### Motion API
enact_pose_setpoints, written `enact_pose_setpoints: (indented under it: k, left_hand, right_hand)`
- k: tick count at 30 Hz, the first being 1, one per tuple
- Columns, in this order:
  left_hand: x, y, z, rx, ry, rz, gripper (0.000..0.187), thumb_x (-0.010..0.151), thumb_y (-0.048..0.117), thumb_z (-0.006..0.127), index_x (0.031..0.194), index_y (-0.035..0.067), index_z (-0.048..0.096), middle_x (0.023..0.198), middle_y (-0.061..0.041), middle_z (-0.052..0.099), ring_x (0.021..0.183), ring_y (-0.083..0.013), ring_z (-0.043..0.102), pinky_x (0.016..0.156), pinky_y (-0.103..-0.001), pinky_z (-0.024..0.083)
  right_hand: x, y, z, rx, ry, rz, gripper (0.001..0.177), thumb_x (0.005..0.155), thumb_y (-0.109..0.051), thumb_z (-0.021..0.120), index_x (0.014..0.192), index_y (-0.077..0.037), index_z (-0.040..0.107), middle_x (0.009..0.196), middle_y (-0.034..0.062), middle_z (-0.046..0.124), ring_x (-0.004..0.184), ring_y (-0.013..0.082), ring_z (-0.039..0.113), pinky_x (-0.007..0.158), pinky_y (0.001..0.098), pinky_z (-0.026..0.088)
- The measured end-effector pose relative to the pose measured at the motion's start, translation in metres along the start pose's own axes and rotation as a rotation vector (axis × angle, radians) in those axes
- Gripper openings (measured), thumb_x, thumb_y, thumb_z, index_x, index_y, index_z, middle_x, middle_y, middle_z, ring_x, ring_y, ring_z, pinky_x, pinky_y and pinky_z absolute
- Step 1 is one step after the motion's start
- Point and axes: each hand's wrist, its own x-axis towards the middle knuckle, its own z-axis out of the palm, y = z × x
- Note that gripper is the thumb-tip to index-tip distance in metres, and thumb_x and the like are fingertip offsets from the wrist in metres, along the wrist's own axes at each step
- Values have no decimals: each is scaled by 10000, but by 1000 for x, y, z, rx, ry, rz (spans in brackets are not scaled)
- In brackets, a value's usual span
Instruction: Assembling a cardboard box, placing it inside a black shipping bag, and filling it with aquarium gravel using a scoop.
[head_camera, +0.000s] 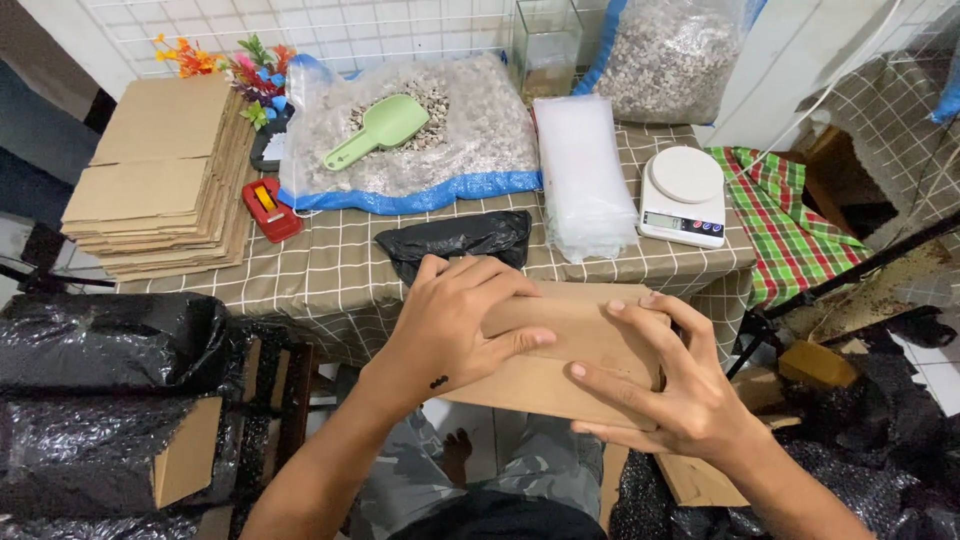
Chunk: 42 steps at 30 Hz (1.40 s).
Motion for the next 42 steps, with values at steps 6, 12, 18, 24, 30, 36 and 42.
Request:
enact_pose_setpoints:
  k: [6, 12, 18, 24, 30, 36, 42]
  left_hand:
    - [3, 4, -9, -53, -107, -95, 418, 939, 587, 544, 981, 224, 748, 1020, 52, 756, 949, -180, 651, 800, -409, 313]
    - [-3, 14, -25, -87, -162, -47, 598, 860, 668, 571, 1142, 158, 707, 1109, -10, 740, 943, -189, 613, 850, -423, 300]
    - [-15, 8, -17, 8, -76, 87, 703, 819, 702, 645, 1217, 122, 653, 1158, -72, 676, 1030, -251, 618, 839, -423, 319]
    - [-19, 3, -18, 3, -123, 101, 862, 718, 782, 663, 1283, 132, 631, 1231, -54, 648, 1067, -252, 588, 846, -419, 321]
    - [-20, -2, -11, -47, -99, -22, 557, 836, 669, 643, 1143, 209, 704, 1145, 5, 706, 985, -233, 640, 816, -407, 327]
    - [-16, -4, -9, -26, -135, -88, 452, 924, 620, 532, 1140, 276, 729, 1087, 22, 745, 963, -244, 648, 831, -433, 325]
    - [-20, -5, -33, -358, -70, -243, 547, 1008, 462, 416, 1394, 135, 624, 1432, -81, 661, 1341, -255, 564, 1122, -493, 304]
  right_hand:
    - [-2, -3, 1, 60, 6, 7, 557, 839, -577, 853, 1252, -242, 689, 1370, 299, 524, 1219, 470, 463, 1022, 578, 496]
    - [-3, -4, 3, 87, 23, 17, 543, 848, -568, 843, 1264, -251, 695, 1395, 283, 511, 1224, 458, 458, 1041, 577, 498]
    - [-1, -6, 3, 78, 32, 10, 540, 855, -563, 838, 1268, -245, 698, 1396, 278, 514, 1233, 465, 462, 1024, 581, 506]
    - [-3, -5, 5, 95, 15, 10, 550, 848, -564, 841, 1275, -251, 693, 1412, 265, 501, 1233, 454, 456, 1030, 582, 502]
    - [-5, -8, 12, 93, 18, 6, 558, 848, -568, 847, 1281, -258, 681, 1420, 275, 500, 1245, 461, 457, 1041, 575, 494]
    - [3, -7, 7, 127, 13, 12, 525, 868, -575, 788, 1257, -232, 703, 1423, 282, 497, 1208, 448, 477, 1057, 553, 477]
    - [-3, -3, 17, 199, 42, 112, 561, 800, -533, 860, 1251, -234, 713, 1433, 272, 514, 1265, 443, 498, 1089, 552, 454]
